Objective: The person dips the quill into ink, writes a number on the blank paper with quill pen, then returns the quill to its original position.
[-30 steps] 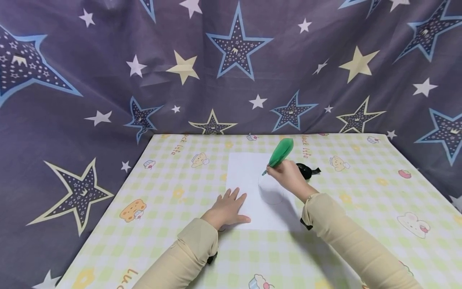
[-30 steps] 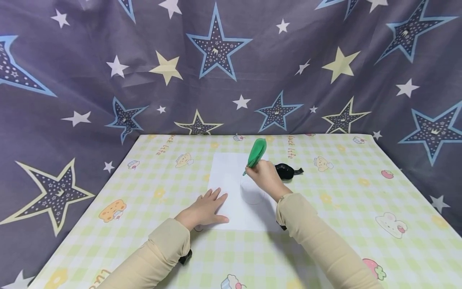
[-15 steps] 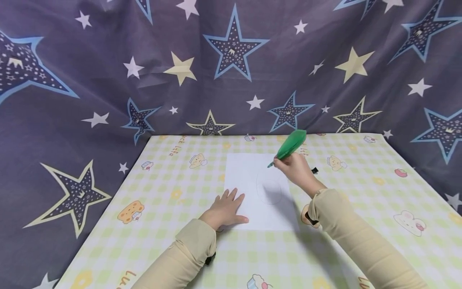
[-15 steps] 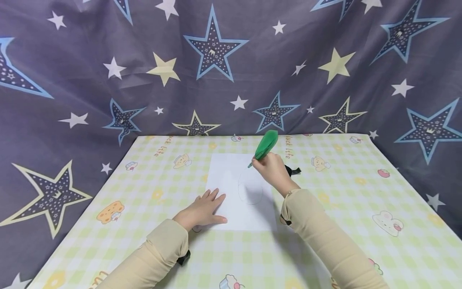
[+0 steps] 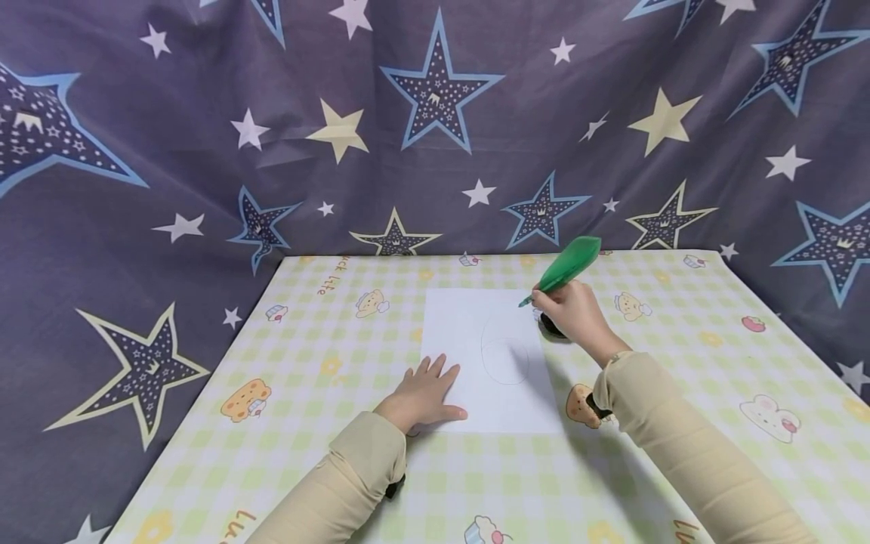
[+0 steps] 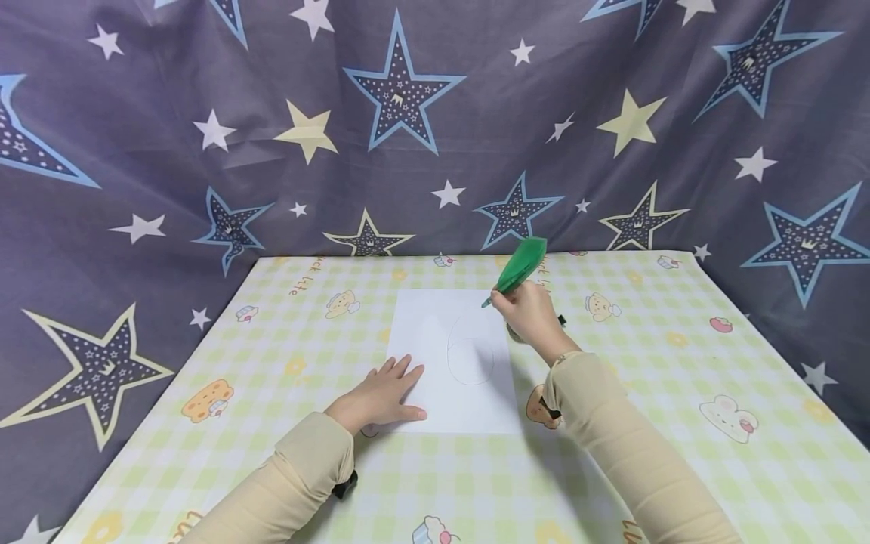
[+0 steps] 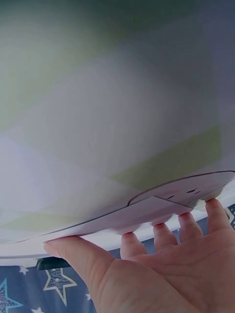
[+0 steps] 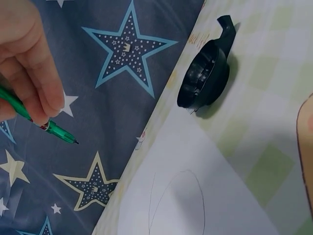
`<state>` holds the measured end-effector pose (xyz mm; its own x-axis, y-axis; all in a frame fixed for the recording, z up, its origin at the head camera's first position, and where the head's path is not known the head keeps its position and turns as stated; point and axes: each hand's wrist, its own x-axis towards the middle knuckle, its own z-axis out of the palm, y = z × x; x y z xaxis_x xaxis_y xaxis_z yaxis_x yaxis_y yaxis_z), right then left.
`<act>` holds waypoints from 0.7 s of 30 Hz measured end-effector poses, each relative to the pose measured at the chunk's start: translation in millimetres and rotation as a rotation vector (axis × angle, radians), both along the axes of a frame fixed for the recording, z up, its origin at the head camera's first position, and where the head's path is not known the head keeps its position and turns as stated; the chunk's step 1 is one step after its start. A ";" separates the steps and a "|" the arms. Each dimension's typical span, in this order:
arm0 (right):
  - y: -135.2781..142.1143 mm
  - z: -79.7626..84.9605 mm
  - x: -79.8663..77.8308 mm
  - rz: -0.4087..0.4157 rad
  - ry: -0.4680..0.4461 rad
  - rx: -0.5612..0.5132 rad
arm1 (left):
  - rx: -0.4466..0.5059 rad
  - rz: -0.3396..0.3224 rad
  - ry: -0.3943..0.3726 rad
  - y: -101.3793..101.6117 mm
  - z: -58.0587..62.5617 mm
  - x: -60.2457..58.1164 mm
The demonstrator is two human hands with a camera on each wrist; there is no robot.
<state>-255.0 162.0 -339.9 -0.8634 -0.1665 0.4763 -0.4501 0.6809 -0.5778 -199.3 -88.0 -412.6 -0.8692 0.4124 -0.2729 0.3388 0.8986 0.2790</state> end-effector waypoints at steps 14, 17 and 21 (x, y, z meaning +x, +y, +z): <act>24.0 -0.5 -1.2 -0.083 -0.014 0.007 | -0.027 0.000 0.004 1.6 -0.8 -0.1; 28.5 -0.1 -0.4 -0.093 -0.002 0.015 | -0.025 0.000 0.006 1.8 0.0 0.4; 34.2 -0.8 0.2 -0.101 0.014 0.020 | -0.019 0.001 0.007 1.9 0.7 0.9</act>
<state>-254.9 196.2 -340.7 -0.8694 -0.0884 0.4861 -0.3865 0.7345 -0.5577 -198.4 -86.2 -411.9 -0.8716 0.4064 -0.2744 0.3398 0.9040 0.2594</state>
